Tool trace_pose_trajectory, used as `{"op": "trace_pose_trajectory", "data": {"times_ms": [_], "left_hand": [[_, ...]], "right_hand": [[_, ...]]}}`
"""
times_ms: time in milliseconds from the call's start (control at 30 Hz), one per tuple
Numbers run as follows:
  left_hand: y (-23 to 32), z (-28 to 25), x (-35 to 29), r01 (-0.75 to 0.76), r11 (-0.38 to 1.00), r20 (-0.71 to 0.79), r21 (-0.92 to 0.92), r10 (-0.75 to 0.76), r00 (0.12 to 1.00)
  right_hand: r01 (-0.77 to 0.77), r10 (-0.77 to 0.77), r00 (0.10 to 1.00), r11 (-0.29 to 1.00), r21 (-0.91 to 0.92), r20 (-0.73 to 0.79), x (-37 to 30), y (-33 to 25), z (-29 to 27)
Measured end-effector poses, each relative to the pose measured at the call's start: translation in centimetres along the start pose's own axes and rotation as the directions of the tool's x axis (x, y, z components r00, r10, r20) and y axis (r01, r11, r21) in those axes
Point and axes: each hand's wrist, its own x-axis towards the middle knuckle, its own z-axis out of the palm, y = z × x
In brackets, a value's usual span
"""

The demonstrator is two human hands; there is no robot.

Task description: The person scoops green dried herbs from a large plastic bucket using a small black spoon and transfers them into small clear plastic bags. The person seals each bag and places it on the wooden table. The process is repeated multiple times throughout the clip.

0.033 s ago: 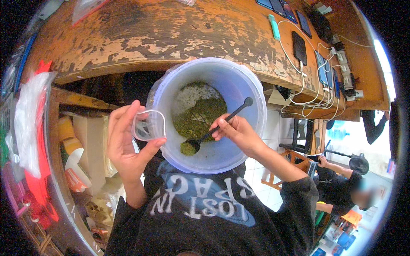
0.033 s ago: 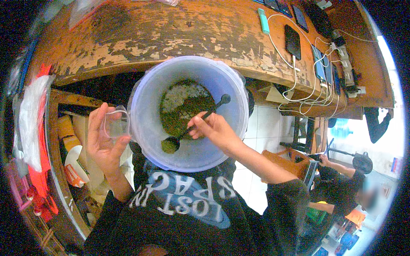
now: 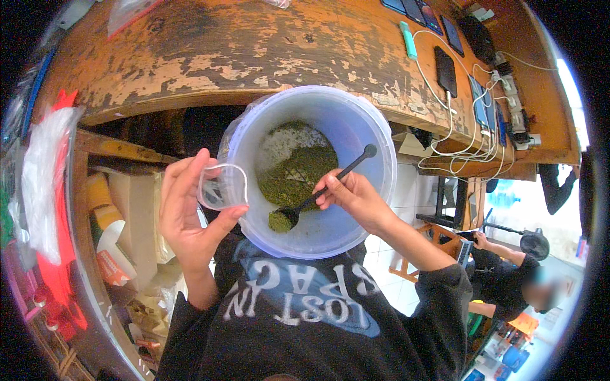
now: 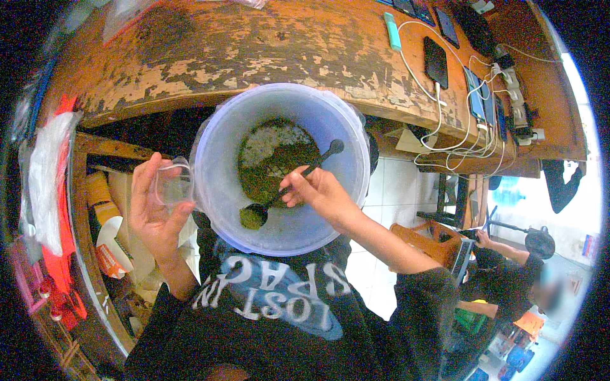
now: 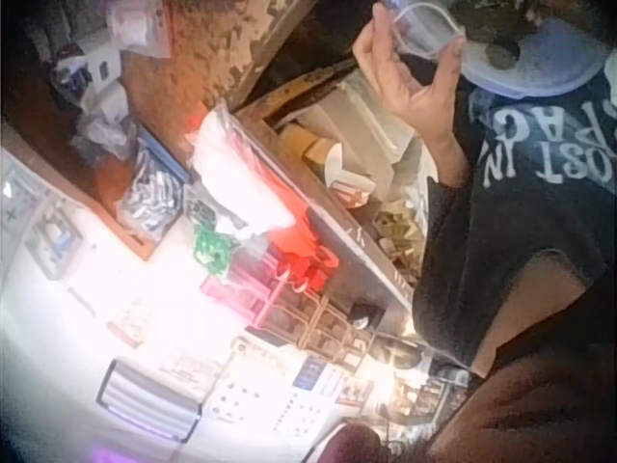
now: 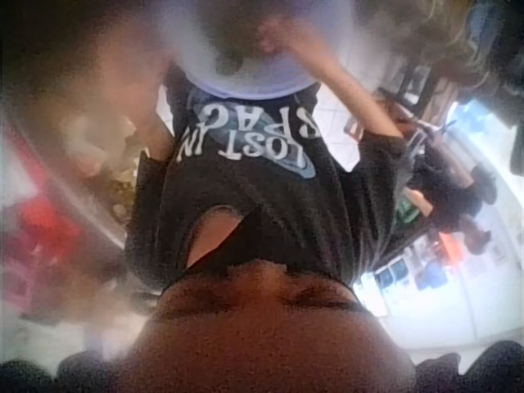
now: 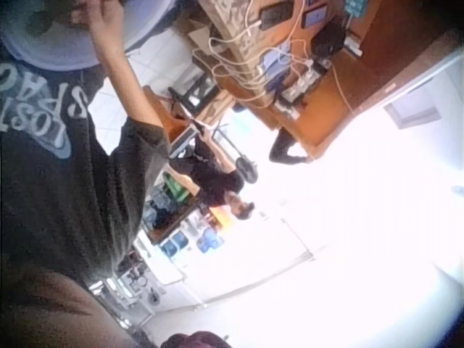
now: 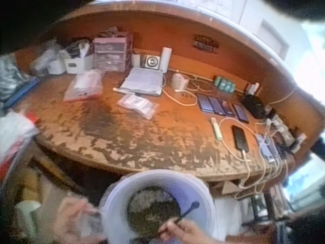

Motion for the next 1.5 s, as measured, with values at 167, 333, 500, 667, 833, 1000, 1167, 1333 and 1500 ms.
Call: {"op": "trace_pose_trajectory", "data": {"times_ms": [167,333,500,667,833,1000,1167,1333,1500], "left_hand": [[0.2,0.5,0.2,-0.004,1.000,-0.014,0.031,0.004,1.000],[0.8,1.1,0.5,-0.054,0.972,0.120,0.230,0.027,0.992],[1.7,3.8,1.2,-0.173,0.913,0.302,0.369,0.058,0.952],[1.2,5.9,1.3,-0.250,0.905,0.356,0.345,0.121,0.927],[0.7,7.5,1.2,-0.155,0.959,0.297,0.238,0.080,0.952],[-1.1,6.5,1.4,0.016,0.991,0.396,0.130,-0.067,0.916],[-1.8,6.5,0.4,0.542,0.829,0.313,-0.137,-0.483,0.818],[-1.2,6.3,1.1,0.626,0.712,0.290,-0.317,-0.556,0.779],[0.0,6.4,1.0,0.623,0.714,0.311,-0.321,-0.542,0.781]], "right_hand": [[0.102,-0.096,0.993,0.991,0.091,-0.071,-0.2,-1.1,-0.3],[0.429,-0.400,0.864,0.903,0.031,-0.307,-2.2,-5.0,-0.3],[0.657,-0.609,0.697,0.754,-0.002,-0.380,-3.9,-7.5,-1.2],[0.594,-0.609,0.722,0.789,-0.157,-0.328,-4.5,-7.7,0.5],[0.547,-0.576,0.804,0.814,-0.195,-0.147,-4.1,-6.4,1.3],[0.608,-0.624,0.766,0.782,-0.141,-0.158,-4.1,-6.0,0.0],[0.792,-0.762,0.557,0.607,-0.063,-0.331,-4.1,-6.1,-0.8],[0.576,-0.628,0.647,0.774,-0.263,-0.433,-3.6,-5.5,-0.6],[0.488,-0.591,0.759,0.795,-0.361,-0.274,-2.3,-3.9,1.4]]}}
